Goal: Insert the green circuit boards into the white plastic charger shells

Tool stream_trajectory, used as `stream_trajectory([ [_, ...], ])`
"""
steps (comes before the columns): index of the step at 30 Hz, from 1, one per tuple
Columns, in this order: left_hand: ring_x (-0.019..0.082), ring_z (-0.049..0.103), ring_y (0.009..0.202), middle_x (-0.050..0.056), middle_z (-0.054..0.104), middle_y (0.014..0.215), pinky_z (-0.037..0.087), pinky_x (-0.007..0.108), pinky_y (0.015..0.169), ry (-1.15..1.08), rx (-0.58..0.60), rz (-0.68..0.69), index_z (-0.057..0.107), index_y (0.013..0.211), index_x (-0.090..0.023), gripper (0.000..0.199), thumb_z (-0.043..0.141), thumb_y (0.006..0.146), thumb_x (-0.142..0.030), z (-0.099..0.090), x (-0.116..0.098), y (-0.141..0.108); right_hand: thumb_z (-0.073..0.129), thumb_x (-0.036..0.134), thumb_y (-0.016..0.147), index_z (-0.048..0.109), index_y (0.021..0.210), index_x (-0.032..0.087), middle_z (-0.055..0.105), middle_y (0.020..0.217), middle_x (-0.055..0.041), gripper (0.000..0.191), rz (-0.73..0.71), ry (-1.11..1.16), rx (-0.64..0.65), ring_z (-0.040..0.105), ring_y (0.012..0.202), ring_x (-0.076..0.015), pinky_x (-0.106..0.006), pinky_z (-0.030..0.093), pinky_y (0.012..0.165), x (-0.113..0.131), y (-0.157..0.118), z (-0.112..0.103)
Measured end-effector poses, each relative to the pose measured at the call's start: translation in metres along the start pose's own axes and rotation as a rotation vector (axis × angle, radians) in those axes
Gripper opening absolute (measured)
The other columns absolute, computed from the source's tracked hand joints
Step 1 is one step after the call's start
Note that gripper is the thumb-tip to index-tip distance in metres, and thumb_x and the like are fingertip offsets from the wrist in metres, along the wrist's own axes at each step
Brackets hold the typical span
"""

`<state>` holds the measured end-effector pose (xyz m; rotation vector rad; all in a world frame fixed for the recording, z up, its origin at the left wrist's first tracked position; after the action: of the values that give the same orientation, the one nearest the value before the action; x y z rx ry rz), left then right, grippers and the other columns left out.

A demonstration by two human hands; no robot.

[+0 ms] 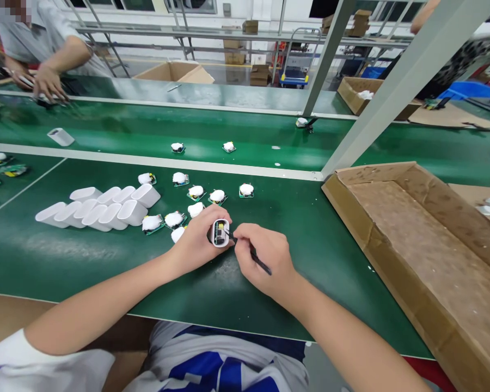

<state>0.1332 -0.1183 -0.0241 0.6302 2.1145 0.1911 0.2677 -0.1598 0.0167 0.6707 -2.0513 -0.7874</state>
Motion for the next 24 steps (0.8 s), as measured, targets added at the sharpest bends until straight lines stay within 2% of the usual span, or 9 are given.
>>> stream_trajectory([
  [3, 0.01, 0.049, 0.078, -0.001, 0.05, 0.088, 0.041, 0.021, 0.065, 0.001, 0.011, -0.099, 0.048, 0.087, -0.019, 0.034, 0.074, 0.066, -0.017, -0.001, 0.004, 0.0, 0.046, 0.017, 0.093, 0.059, 0.091, 0.022, 0.063, 0.074, 0.0003, 0.015, 0.022, 0.169, -0.097, 0.058, 0.056, -0.0115, -0.024, 0.048, 0.053, -0.004, 0.003, -0.012],
  [6, 0.009, 0.047, 0.074, -0.001, 0.047, 0.091, 0.04, 0.02, 0.059, -0.1, 0.035, -0.224, 0.045, 0.091, -0.02, 0.045, 0.08, 0.063, -0.027, 0.001, 0.011, -0.002, 0.034, 0.035, 0.101, 0.062, 0.081, 0.02, 0.065, 0.092, -0.0077, 0.037, -0.017, 0.234, -0.204, 0.064, 0.083, -0.0199, -0.033, 0.052, 0.068, -0.008, 0.008, -0.023],
  [8, 0.008, 0.047, 0.075, 0.002, 0.045, 0.101, 0.044, 0.019, 0.058, -0.238, 0.065, -0.26, 0.045, 0.099, -0.022, 0.043, 0.075, 0.07, -0.026, 0.005, 0.013, -0.003, 0.031, 0.04, 0.101, 0.055, 0.071, 0.02, 0.065, 0.087, -0.0069, 0.043, -0.042, 0.222, -0.143, 0.064, 0.085, -0.021, -0.037, 0.05, 0.077, -0.01, 0.012, -0.02],
  [11, 0.009, 0.049, 0.083, 0.003, 0.041, 0.108, 0.049, 0.018, 0.061, -0.34, 0.078, -0.207, 0.047, 0.103, -0.023, 0.032, 0.066, 0.077, -0.019, 0.007, 0.01, -0.003, 0.044, 0.042, 0.098, 0.046, 0.075, 0.022, 0.051, 0.059, 0.0038, 0.031, 0.077, 0.118, 0.053, 0.053, 0.053, -0.0126, -0.027, 0.046, 0.057, -0.02, 0.015, -0.004],
  [12, 0.01, 0.049, 0.085, 0.003, 0.042, 0.106, 0.049, 0.018, 0.061, -0.331, 0.068, -0.186, 0.049, 0.101, -0.022, 0.029, 0.065, 0.078, -0.017, 0.006, 0.009, -0.002, 0.05, 0.044, 0.095, 0.045, 0.08, 0.022, 0.049, 0.058, 0.0053, 0.027, 0.13, 0.05, 0.105, 0.049, 0.049, -0.0114, -0.025, 0.042, 0.051, -0.024, 0.014, 0.0],
  [14, 0.01, 0.048, 0.084, 0.003, 0.043, 0.101, 0.048, 0.017, 0.06, -0.286, 0.047, -0.164, 0.05, 0.097, -0.021, 0.025, 0.065, 0.078, -0.015, 0.003, 0.007, -0.002, 0.055, 0.042, 0.092, 0.046, 0.091, 0.022, 0.056, 0.07, 0.0023, 0.022, 0.175, -0.079, 0.185, 0.053, 0.055, -0.013, -0.025, 0.04, 0.05, -0.027, 0.013, 0.006],
  [16, 0.01, 0.048, 0.084, 0.003, 0.043, 0.1, 0.047, 0.018, 0.061, -0.222, 0.02, -0.148, 0.05, 0.095, -0.02, 0.023, 0.064, 0.078, -0.013, 0.0, 0.006, -0.001, 0.046, 0.03, 0.096, 0.048, 0.096, 0.02, 0.06, 0.082, -0.0029, 0.01, 0.114, -0.171, 0.243, 0.057, 0.068, -0.0164, -0.027, 0.044, 0.058, -0.022, 0.013, 0.011],
  [19, 0.011, 0.049, 0.087, 0.004, 0.044, 0.1, 0.049, 0.02, 0.067, -0.131, -0.001, -0.103, 0.049, 0.096, -0.019, 0.022, 0.062, 0.08, -0.012, -0.003, 0.003, -0.001, 0.037, 0.012, 0.095, 0.053, 0.097, 0.017, 0.061, 0.082, -0.0058, 0.017, -0.041, -0.284, 0.304, 0.056, 0.073, -0.019, -0.03, 0.045, 0.063, -0.013, 0.012, 0.018],
  [24, 0.013, 0.049, 0.092, 0.004, 0.044, 0.102, 0.049, 0.023, 0.073, -0.047, -0.02, -0.047, 0.047, 0.1, -0.02, 0.023, 0.059, 0.082, -0.012, -0.004, 0.002, -0.003, 0.042, 0.008, 0.092, 0.06, 0.099, 0.013, 0.063, 0.081, -0.0057, 0.02, -0.175, -0.431, 0.315, 0.057, 0.069, -0.0177, -0.029, 0.042, 0.058, -0.008, 0.007, 0.022],
])
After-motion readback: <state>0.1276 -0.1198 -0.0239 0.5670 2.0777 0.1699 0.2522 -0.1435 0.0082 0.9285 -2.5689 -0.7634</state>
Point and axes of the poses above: each hand's wrist, its own y-axis towards the middle knuckle, its own z-axis out of the palm, x = y × z, the point moved 7 cm from there along y, towards the middle knuckle
